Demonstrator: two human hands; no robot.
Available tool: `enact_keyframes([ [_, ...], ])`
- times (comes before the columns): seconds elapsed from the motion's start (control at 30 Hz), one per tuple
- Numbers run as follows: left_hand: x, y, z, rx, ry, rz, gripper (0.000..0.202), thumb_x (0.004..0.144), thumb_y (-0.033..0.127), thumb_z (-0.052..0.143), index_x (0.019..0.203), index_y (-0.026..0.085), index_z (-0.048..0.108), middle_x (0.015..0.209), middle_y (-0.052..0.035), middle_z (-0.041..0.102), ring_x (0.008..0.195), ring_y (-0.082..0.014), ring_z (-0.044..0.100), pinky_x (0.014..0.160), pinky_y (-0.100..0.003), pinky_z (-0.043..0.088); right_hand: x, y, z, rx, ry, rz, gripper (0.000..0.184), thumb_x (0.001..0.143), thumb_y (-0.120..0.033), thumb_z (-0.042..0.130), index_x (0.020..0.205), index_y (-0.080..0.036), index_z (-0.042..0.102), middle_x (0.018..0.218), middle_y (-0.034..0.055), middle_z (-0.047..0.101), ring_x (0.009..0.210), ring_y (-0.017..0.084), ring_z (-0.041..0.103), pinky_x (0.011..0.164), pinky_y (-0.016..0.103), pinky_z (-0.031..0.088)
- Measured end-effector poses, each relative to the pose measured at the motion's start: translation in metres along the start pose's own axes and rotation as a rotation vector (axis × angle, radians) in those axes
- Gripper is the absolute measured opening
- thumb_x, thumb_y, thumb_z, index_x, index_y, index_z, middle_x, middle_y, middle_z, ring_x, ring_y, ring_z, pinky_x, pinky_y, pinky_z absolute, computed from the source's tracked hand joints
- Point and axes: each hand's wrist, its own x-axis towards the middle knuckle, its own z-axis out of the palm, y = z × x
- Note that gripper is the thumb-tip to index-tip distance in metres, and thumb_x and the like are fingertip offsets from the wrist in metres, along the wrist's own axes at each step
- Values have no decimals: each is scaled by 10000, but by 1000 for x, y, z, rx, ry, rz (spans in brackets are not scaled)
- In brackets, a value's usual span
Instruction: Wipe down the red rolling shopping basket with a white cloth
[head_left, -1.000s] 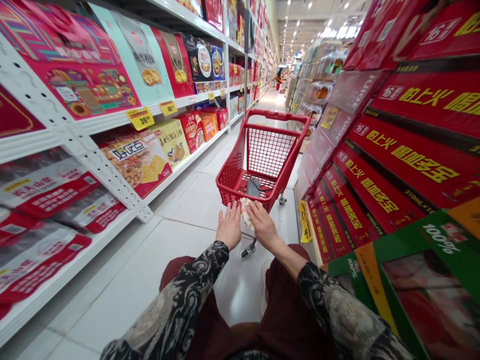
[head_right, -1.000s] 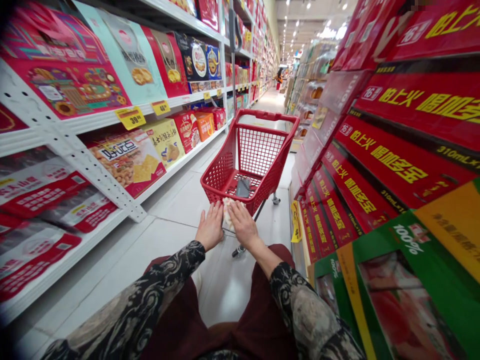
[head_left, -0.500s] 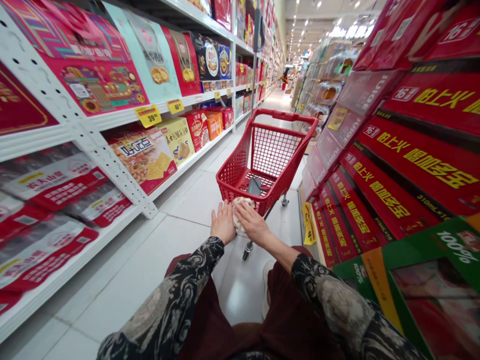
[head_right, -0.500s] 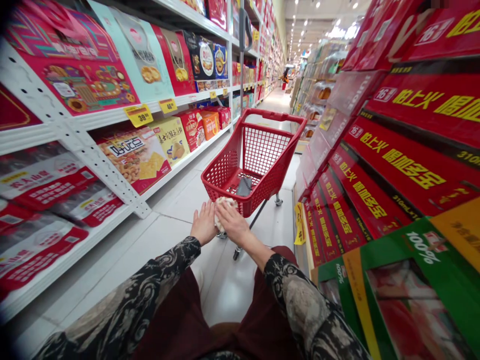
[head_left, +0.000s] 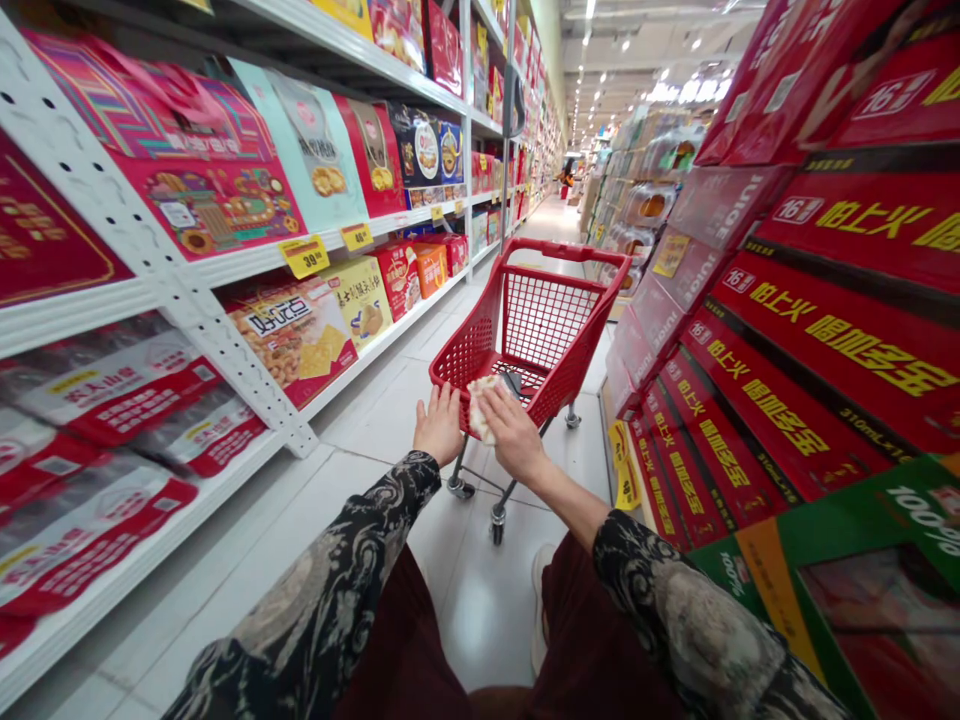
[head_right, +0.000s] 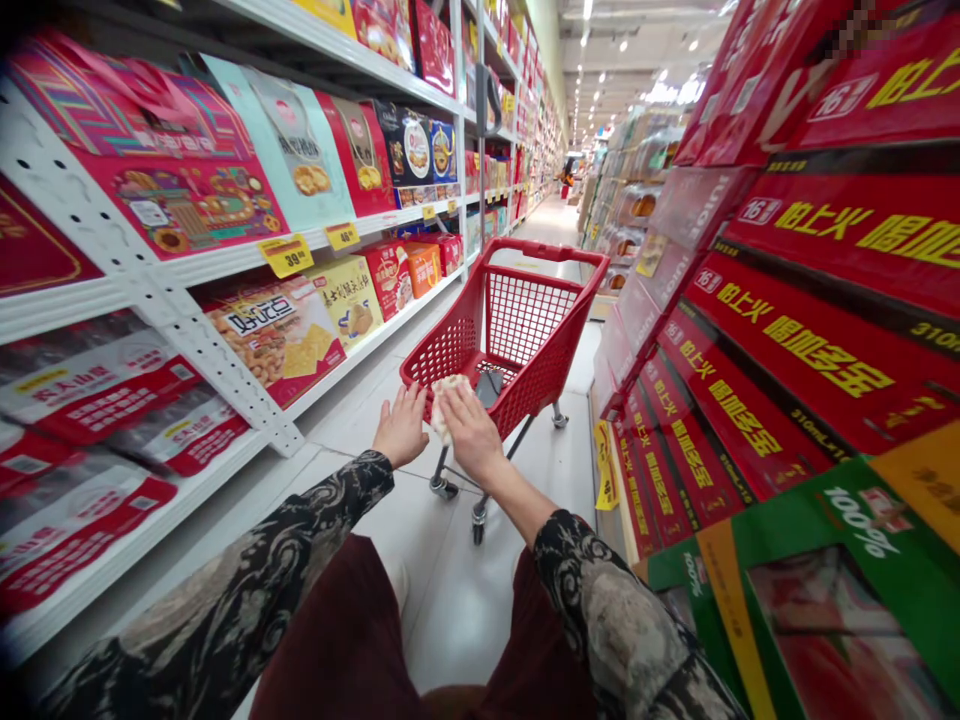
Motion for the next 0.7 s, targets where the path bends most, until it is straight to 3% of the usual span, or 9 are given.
enact_keyframes([
  [0.1, 13, -5, -1, 18, -22, 27, 655, 728, 169, 428, 1361, 106, 274, 1479, -137, 234, 1370, -287, 147, 1061, -547, 209, 8, 16, -5, -14, -86, 106, 435, 840, -101, 413, 1268, -60, 482, 1319, 174, 472, 1297, 276, 323, 1031, 447, 343],
  [0.3, 26, -3, -7, 32, 21, 107, 518, 748, 121, 390, 1265, 113, 378, 1374, -151, 403, 1307, -255, 296, 1060, -527, 207, -4, 37, -3, -54, -169, 19, 460, 852, -108, 408, 1311, -92, 435, 1343, 152, 451, 1289, 260, 329, 1038, 443, 322],
  [0.5, 22, 20, -12, 67, 112, 152, 360, 765, 139, 386, 1107, 90, 485, 1143, -167, 533, 1138, -267, 434, 1007, -479, 266, -11, 53, -14, -126, -190, 49, 469, 845, -94, 388, 1311, -96, 438, 1323, 150, 474, 1257, 272, 369, 1041, 464, 299],
  [0.7, 16, 44, -10, 41, 121, 182, 412, 765, 147, 392, 1165, 86, 468, 1154, -176, 517, 1137, -271, 406, 1009, -476, 231, -24, 81, -26, -122, -192, 85, 482, 824, -87, 397, 1304, -86, 443, 1324, 162, 469, 1263, 261, 361, 1039, 480, 284],
])
